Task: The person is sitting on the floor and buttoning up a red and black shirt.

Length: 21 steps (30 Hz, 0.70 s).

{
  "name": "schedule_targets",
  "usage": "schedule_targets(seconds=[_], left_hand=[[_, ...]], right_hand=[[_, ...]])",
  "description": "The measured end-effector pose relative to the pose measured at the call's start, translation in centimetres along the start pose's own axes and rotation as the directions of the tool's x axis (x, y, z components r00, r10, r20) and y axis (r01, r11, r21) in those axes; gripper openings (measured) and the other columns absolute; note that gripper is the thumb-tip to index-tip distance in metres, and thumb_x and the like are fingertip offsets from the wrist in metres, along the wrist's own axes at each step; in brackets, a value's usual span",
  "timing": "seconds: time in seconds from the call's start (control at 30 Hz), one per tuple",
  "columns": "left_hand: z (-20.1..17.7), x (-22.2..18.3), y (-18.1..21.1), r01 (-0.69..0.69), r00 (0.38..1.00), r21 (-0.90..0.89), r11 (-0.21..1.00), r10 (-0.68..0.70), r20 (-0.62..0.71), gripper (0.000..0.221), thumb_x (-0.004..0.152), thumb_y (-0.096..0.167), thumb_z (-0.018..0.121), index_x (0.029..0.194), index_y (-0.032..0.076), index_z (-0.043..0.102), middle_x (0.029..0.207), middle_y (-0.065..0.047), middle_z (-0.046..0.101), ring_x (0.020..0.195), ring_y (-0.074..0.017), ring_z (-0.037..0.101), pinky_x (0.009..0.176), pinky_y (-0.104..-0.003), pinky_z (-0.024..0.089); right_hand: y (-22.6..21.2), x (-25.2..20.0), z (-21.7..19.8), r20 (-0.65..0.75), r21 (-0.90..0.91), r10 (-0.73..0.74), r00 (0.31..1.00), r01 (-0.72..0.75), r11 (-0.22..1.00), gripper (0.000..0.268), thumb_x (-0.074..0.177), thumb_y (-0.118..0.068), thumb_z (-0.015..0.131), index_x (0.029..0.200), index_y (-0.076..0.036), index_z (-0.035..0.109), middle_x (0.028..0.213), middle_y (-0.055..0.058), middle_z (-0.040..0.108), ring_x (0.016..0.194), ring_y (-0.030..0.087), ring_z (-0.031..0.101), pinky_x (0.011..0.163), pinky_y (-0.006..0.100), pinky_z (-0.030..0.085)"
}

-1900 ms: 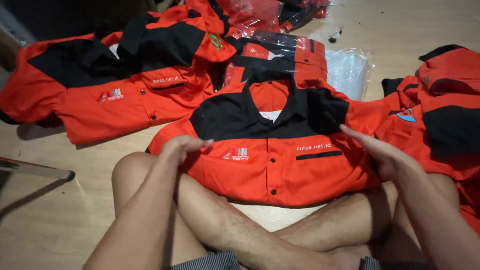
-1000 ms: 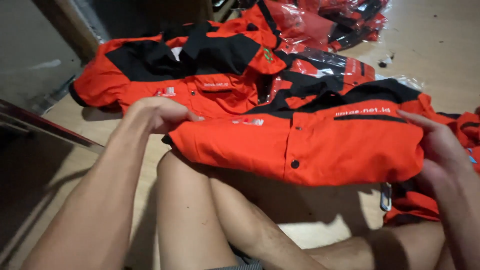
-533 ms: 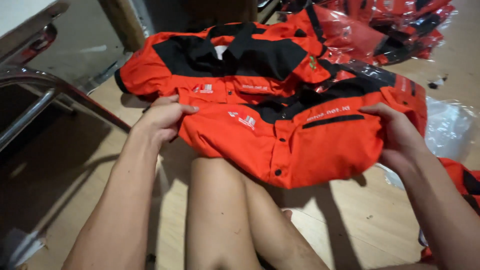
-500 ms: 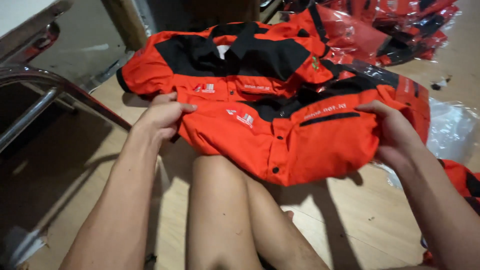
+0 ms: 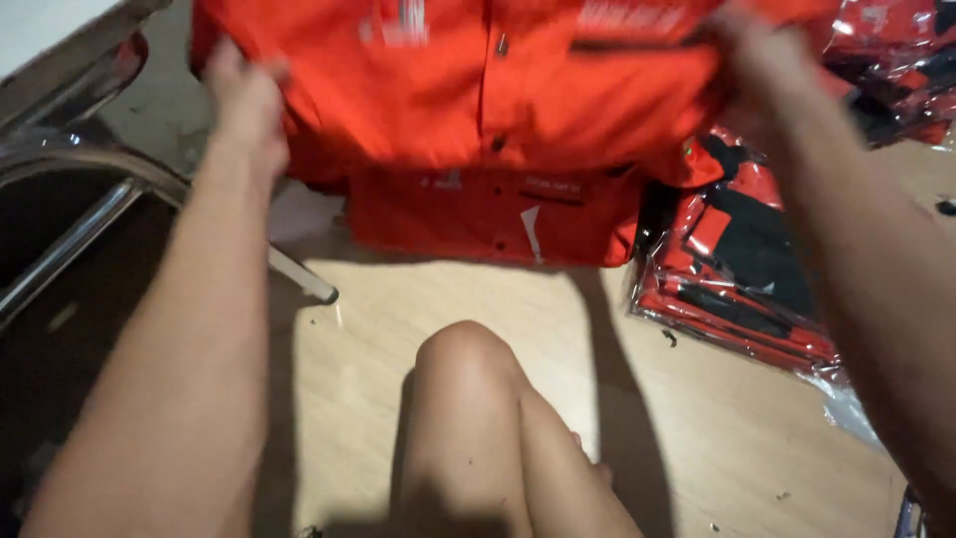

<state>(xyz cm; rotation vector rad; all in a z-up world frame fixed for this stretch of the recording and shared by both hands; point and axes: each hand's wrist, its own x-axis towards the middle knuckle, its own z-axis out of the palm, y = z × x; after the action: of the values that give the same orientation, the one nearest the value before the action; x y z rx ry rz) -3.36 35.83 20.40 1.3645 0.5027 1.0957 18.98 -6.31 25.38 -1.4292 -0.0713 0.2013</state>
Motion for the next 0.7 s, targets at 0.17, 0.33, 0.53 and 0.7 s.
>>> schedule_targets(seconds=[0.17,0.33,0.53,0.7], left_hand=[[-2.0,-1.7,-15.3,0.291,0.942,0.42,0.86,-0.334,0.032,0.071,0.078,0.009,0.078,0.141,0.007,0.046,0.136,-0.025,0.052,0.119,-0.0428,0.056,0.086,-0.058,0.057],[-1.0,-9.4,-15.7,0.534,0.794,0.45,0.716,-0.608,0.024,0.089,0.086,0.01,0.079,0.161,0.018,0.032,0.153,-0.029,0.034,0.116,-0.0472,0.063,0.076,-0.054,0.066],[0.4,-13.1,-12.9,0.792,0.566,0.138,0.594,-0.801,0.196,0.081,0.101,0.01,0.06,0.163,0.035,0.016,0.164,-0.026,0.014,0.143,-0.0501,0.038,0.106,-0.069,0.047],[0.4,-11.2,-18.7,0.9,0.412,-0.194,0.391,-0.907,0.083,0.084,0.101,0.005,0.06,0.165,0.024,0.009,0.162,-0.019,0.005,0.148,-0.0506,0.024,0.107,-0.067,0.043]], right_hand=[[12.4,3.2,-0.5,0.006,-0.58,-0.053,0.999,0.047,0.814,0.069,0.071,-0.036,0.1,0.12,0.0,0.066,0.106,0.021,0.068,0.09,0.038,0.071,0.065,0.049,0.064],[17.6,3.7,-2.1,-0.063,-0.714,-0.119,0.991,0.038,0.699,0.069,0.074,-0.039,0.091,0.131,-0.018,0.06,0.106,0.009,0.07,0.095,0.03,0.073,0.069,0.041,0.066],[14.8,-2.5,-0.5,-0.028,-0.765,0.004,1.0,-0.024,0.644,0.059,0.086,-0.035,0.075,0.138,-0.035,0.048,0.116,0.006,0.072,0.103,0.025,0.072,0.088,0.038,0.059],[13.5,-6.6,0.8,0.049,-0.77,-0.128,0.991,0.119,0.626,0.059,0.097,-0.008,0.064,0.137,-0.039,0.032,0.121,0.018,0.07,0.125,0.039,0.062,0.11,0.047,0.046]])
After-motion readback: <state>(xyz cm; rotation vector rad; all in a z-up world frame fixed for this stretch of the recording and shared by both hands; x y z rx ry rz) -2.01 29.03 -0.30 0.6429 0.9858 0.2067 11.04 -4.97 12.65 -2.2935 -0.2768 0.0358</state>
